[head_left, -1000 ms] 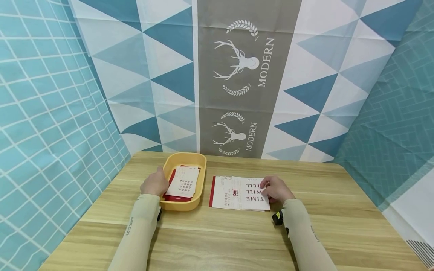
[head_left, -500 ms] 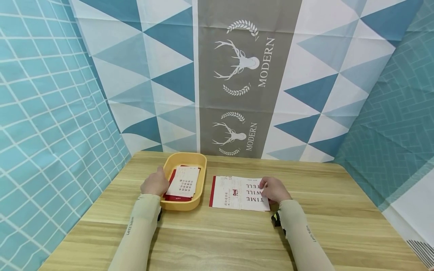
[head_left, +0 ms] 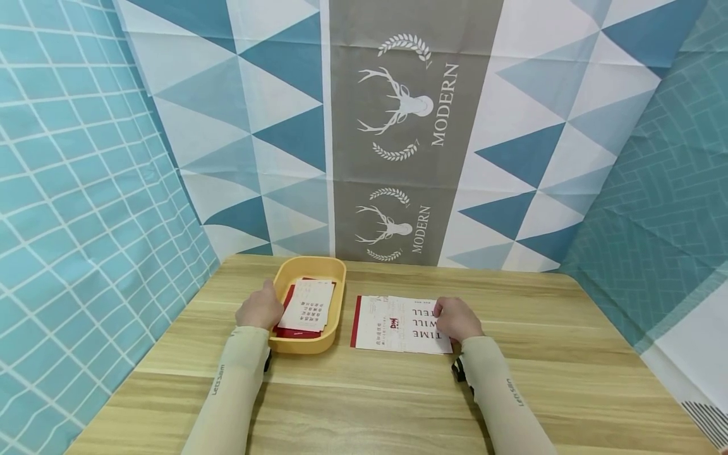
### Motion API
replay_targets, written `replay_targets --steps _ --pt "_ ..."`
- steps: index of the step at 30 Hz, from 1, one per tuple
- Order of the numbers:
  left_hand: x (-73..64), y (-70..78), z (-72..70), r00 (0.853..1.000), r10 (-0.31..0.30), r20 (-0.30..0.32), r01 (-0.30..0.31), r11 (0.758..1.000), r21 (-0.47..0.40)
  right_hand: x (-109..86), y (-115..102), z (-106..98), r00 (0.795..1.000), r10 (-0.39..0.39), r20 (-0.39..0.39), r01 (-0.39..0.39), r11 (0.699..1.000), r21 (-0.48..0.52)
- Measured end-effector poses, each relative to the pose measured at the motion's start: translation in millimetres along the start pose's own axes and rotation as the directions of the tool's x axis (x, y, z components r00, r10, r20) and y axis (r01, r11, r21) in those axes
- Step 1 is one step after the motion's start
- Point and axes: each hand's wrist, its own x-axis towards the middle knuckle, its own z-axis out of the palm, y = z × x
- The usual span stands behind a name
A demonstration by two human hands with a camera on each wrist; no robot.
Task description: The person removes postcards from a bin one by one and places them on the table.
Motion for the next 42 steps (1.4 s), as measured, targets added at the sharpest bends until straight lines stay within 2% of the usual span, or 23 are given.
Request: replay_targets --steps 5,11,14,16,18,20,22,24,26,29,32,35,38,42 --pt "-1.0 0.6 -0.1 1.000 -0.003 0.002 0.003 1.000 -0.004 2.5 0.0 0.9 1.000 0.013 -0.002 -0.013 0.998 -0.056" --pt "-1.9 2.2 0.7 1.000 -0.004 0.003 0.004 1.000 -0.004 0.8 0.9 -3.2 1.000 0.019 0.016 -0.018 1.000 -0.026" --pt "-1.0 3.2 0.5 1.000 -0.001 0.003 0.001 1.000 0.004 -4.4 -7.7 -14.4 0.999 0.004 -0.036 -0.004 1.000 -0.013" --pt "-0.6 3.9 -0.1 1.000 0.002 0.002 -0.002 1.000 0.007 -11.1 -23.8 -25.7 0.993 -0.035 -0.110 0.034 0.999 -0.013" --pt "-0.6 4.3 -0.5 1.000 0.003 0.003 -0.003 1.000 0.007 -19.7 -49.4 -35.2 0.974 -0.115 -0.196 0.115 0.993 -0.013" --pt "-0.9 4.3 -0.6 1.000 0.001 0.004 -0.001 1.000 0.004 -28.0 -82.2 -39.0 0.943 -0.221 -0.251 0.231 0.973 0.011" --pt "-1.2 3.5 -0.7 1.000 0.000 0.001 0.000 1.000 0.002 -35.4 -117.3 -35.5 0.907 -0.332 -0.259 0.357 0.933 0.052" --pt "-1.4 2.6 -0.5 1.000 -0.002 -0.005 0.002 1.000 0.004 -40.7 -150.8 -26.6 0.883 -0.408 -0.231 0.440 0.891 0.108" --pt "-1.0 1.8 -0.7 1.000 0.003 -0.007 -0.003 1.000 0.005 -42.7 -179.2 -14.7 0.867 -0.463 -0.183 0.489 0.860 0.142" --pt "-0.8 1.3 -0.8 1.000 0.009 -0.001 -0.009 1.000 0.000 -38.8 -209.7 8.3 0.853 -0.510 -0.108 0.521 0.844 0.128" --pt "0.0 0.4 -0.8 1.000 0.017 0.002 -0.017 1.000 -0.004 -29.3 -225.1 37.1 0.848 -0.530 -0.024 0.530 0.843 0.090" --pt "1.2 -0.8 1.2 1.000 0.018 -0.006 -0.018 1.000 -0.001 -20.3 -226.9 68.1 0.861 -0.505 0.059 0.505 0.863 0.003" --pt "0.9 -1.2 2.8 1.000 0.015 -0.012 -0.015 1.000 -0.001 -15.4 -225.4 93.9 0.878 -0.476 0.046 0.478 0.866 -0.146" --pt "-0.1 1.6 2.9 1.000 0.007 -0.029 -0.007 1.000 0.000 -12.9 -229.7 112.2 0.907 -0.421 -0.003 0.394 0.853 -0.343"
